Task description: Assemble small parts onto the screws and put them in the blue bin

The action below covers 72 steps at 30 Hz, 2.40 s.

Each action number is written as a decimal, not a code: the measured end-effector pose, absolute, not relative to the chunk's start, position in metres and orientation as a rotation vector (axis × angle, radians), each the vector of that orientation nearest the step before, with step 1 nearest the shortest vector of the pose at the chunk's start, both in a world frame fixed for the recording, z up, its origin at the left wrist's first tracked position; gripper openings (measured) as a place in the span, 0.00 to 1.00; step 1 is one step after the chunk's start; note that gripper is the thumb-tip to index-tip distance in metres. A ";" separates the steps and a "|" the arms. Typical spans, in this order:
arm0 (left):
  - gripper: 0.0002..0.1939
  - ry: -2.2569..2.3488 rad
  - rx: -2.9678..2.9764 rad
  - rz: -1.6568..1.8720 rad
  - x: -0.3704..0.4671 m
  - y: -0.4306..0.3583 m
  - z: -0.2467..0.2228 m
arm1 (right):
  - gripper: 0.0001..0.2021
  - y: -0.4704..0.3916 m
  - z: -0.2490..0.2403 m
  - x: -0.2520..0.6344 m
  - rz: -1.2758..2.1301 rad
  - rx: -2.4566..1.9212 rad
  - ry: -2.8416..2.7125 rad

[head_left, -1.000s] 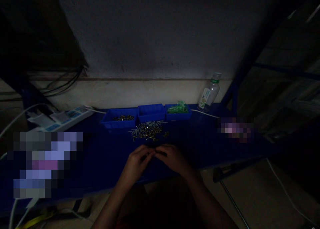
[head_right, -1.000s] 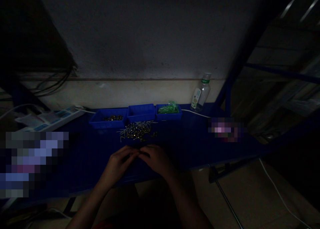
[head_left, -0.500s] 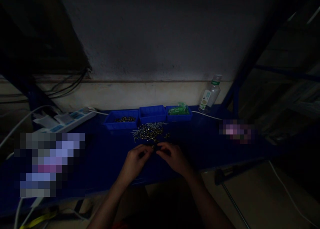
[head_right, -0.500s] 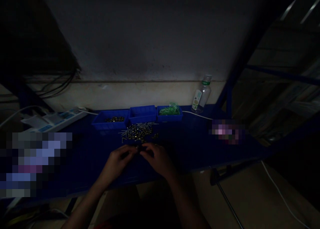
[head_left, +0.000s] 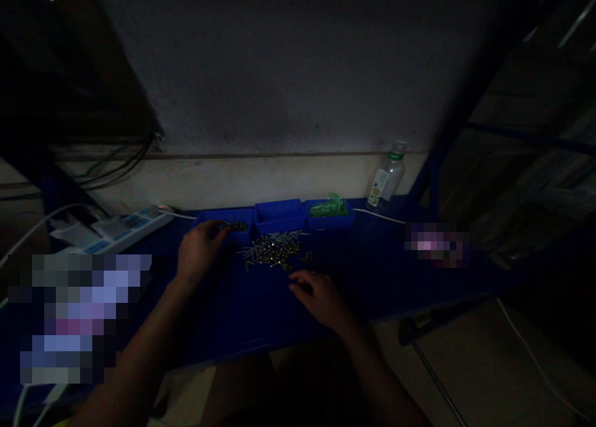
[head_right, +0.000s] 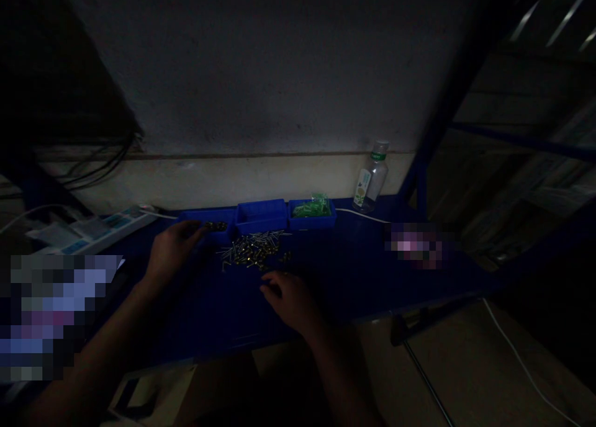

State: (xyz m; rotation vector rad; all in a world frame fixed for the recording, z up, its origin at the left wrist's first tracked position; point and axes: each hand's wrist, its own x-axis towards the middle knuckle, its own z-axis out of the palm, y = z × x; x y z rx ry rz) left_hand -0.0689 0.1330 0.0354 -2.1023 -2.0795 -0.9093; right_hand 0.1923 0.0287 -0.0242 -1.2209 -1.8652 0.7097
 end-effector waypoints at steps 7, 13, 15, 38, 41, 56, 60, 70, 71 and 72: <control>0.20 -2.163 -2.487 -0.575 -0.042 0.075 0.010 | 0.08 0.028 -0.023 0.192 0.693 -1.216 -1.890; 0.15 -2.140 -2.428 -0.453 -0.025 0.073 0.004 | 0.08 0.029 -0.022 0.193 0.681 -1.201 -1.899; 0.14 -2.161 -2.428 -0.449 -0.026 0.075 0.004 | 0.08 0.029 -0.022 0.193 0.680 -1.202 -1.896; 0.09 -2.078 -2.803 -1.226 0.021 0.022 -0.005 | 0.07 0.030 -0.025 0.192 0.654 -1.209 -1.993; 0.08 -2.044 -2.804 -1.272 0.020 0.020 -0.005 | 0.05 0.030 -0.025 0.192 0.630 -1.210 -2.007; 0.09 -1.985 -2.844 -1.275 0.020 0.020 -0.006 | 0.06 0.029 -0.023 0.192 0.679 -1.210 -1.948; 0.08 -1.950 -2.882 -1.280 0.021 0.020 -0.007 | 0.07 0.030 -0.024 0.192 0.669 -1.195 -1.957; 0.06 -1.995 -2.853 -1.295 0.022 0.013 -0.001 | 0.05 0.029 -0.023 0.192 0.653 -1.192 -2.016; 0.05 -2.031 -2.838 -1.297 0.021 0.013 -0.001 | 0.05 0.028 -0.023 0.192 0.655 -1.194 -2.013; 0.04 -2.067 -2.816 -1.299 0.021 0.012 -0.002 | 0.05 0.028 -0.023 0.192 0.653 -1.193 -2.009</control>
